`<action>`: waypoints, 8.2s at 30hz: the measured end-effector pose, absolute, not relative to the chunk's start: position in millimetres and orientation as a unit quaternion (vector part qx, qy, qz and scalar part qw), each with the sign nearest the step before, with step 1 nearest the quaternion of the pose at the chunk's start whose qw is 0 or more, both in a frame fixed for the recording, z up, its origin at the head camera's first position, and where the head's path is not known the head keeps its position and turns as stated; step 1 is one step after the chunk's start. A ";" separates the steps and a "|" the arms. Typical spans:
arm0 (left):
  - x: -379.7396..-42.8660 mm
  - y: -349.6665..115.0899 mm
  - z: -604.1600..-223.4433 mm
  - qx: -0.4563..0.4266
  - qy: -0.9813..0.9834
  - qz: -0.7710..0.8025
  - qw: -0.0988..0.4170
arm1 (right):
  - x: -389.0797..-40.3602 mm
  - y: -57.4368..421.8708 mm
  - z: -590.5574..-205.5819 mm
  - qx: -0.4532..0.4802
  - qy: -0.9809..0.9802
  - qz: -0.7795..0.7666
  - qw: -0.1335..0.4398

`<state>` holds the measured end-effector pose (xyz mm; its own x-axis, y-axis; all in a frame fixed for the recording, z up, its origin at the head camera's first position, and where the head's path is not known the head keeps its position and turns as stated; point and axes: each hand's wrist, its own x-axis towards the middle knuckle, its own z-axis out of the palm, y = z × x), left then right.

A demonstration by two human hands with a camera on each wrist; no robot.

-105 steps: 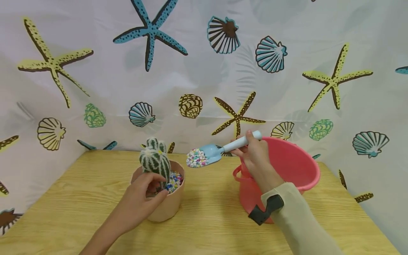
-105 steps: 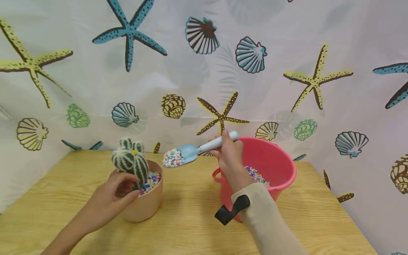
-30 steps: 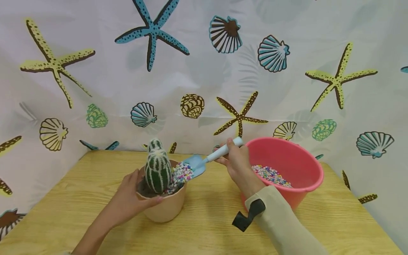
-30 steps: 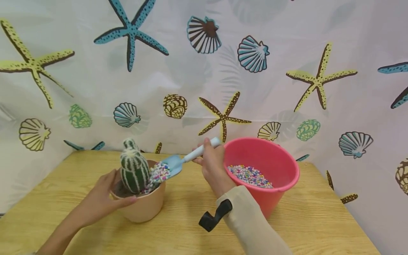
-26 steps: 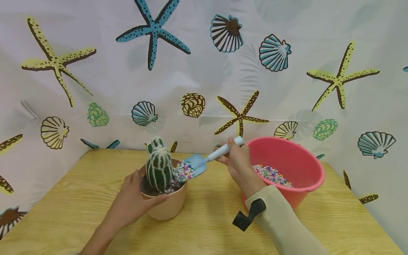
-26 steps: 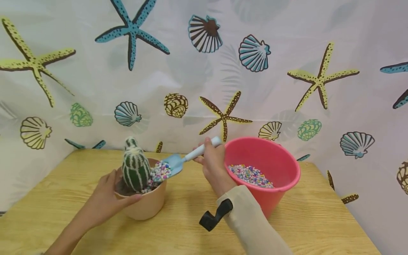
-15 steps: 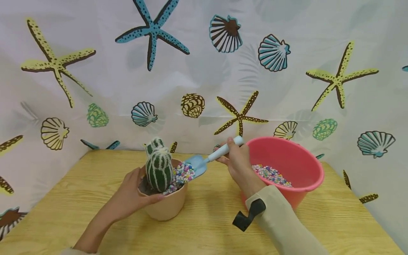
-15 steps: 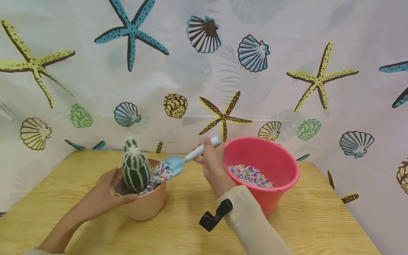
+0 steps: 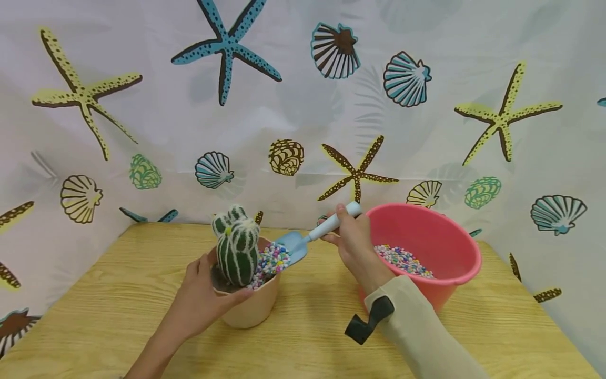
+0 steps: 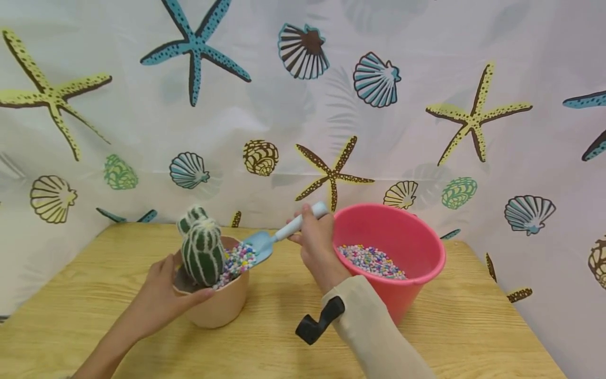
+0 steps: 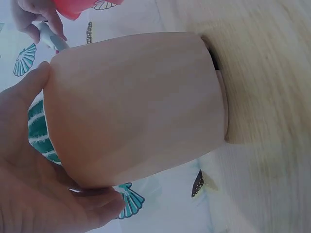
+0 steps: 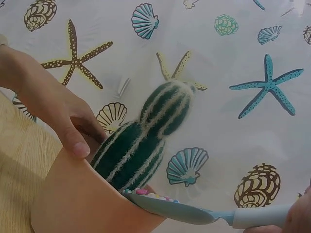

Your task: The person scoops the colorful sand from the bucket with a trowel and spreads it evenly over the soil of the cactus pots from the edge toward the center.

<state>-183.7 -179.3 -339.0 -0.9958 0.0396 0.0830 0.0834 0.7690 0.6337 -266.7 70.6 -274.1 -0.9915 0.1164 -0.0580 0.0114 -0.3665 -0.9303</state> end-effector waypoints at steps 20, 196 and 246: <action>-182.6 -178.4 -339.7 -0.041 -0.948 -0.312 0.052 | -267.5 73.7 -265.6 -0.027 -0.595 0.801 0.057; -197.0 -28.8 -306.9 -0.193 -0.883 -0.424 0.059 | -252.6 256.7 -240.9 -0.068 -0.701 0.658 0.265; -246.8 28.7 -319.1 -0.272 -0.818 -0.506 -0.002 | -276.6 239.0 -267.9 -0.046 -0.811 0.570 0.122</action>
